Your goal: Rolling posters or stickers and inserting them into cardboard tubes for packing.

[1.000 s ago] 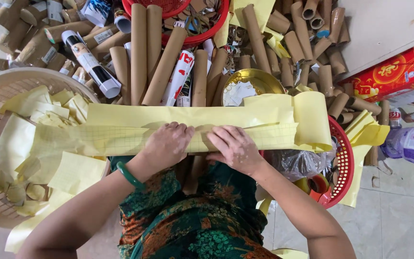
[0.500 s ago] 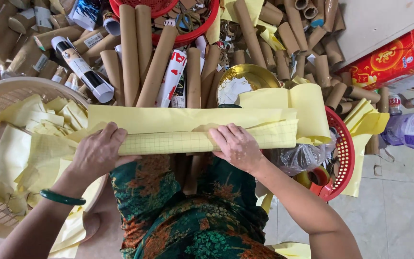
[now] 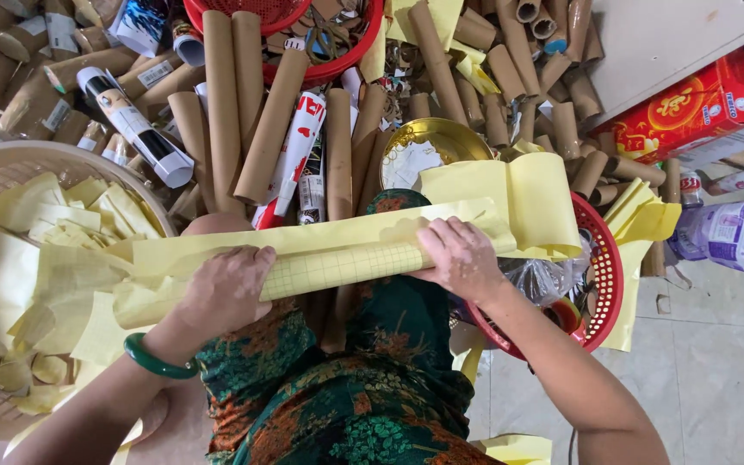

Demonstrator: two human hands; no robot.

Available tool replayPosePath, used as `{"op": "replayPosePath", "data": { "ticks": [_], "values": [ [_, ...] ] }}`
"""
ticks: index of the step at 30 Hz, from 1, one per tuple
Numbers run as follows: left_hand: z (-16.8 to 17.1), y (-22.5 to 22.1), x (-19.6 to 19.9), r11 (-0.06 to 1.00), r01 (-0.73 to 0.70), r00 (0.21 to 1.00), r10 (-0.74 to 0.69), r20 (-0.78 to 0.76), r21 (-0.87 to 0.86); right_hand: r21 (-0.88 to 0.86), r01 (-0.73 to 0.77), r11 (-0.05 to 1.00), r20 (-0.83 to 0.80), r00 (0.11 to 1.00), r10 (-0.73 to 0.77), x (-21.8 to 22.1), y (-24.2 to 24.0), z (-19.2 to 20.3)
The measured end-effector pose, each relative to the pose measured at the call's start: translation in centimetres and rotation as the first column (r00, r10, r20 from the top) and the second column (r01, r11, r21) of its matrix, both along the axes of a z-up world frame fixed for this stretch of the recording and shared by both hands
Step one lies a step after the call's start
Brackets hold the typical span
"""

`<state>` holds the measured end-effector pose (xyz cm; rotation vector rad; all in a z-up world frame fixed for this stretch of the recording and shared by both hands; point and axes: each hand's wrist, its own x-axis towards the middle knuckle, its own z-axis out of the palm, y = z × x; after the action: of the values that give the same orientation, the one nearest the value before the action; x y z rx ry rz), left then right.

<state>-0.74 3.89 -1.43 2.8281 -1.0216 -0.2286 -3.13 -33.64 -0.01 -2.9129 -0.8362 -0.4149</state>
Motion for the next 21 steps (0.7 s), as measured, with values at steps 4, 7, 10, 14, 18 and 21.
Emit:
{"op": "replayPosePath", "data": {
  "ticks": [4, 7, 10, 14, 18, 21],
  "values": [
    [0.0, -0.5, 0.1, 1.0, -0.013, 0.997, 0.014, -0.073, 0.006, 0.009, -0.059, 0.998, -0.033, 0.998, 0.06, 0.9, -1.0, 0.9],
    [0.8, -1.6, 0.0, 0.994, -0.033, 0.994, 0.043, 0.097, -0.106, 0.006, -0.027, 1.0, -0.14, 0.99, 0.027, 0.9, 0.0, 0.8],
    [1.4, -2.3, 0.1, 0.994, -0.068, 0.985, 0.08, 0.151, -0.082, -0.042, -0.111, 0.993, -0.13, 0.986, 0.105, 0.4, 2.4, 0.1],
    [0.0, -4.1, -3.5, 0.968, 0.087, 0.948, -0.007, 0.319, -0.237, -0.056, -0.122, 0.991, -0.024, 0.992, 0.121, 1.1, 4.3, -0.3],
    [-7.5, -9.4, -6.6, 0.618, -0.281, 0.945, 0.045, -0.324, -0.735, -0.022, -0.118, 0.993, -0.147, 0.983, 0.114, 1.9, 4.9, 0.2],
    [-7.1, -11.2, -3.5, -0.068, -0.883, 0.467, -0.225, -0.855, -0.465, 0.019, -0.192, 0.981, -0.053, 0.98, 0.193, 3.0, 5.0, -0.6]
  ]
}}
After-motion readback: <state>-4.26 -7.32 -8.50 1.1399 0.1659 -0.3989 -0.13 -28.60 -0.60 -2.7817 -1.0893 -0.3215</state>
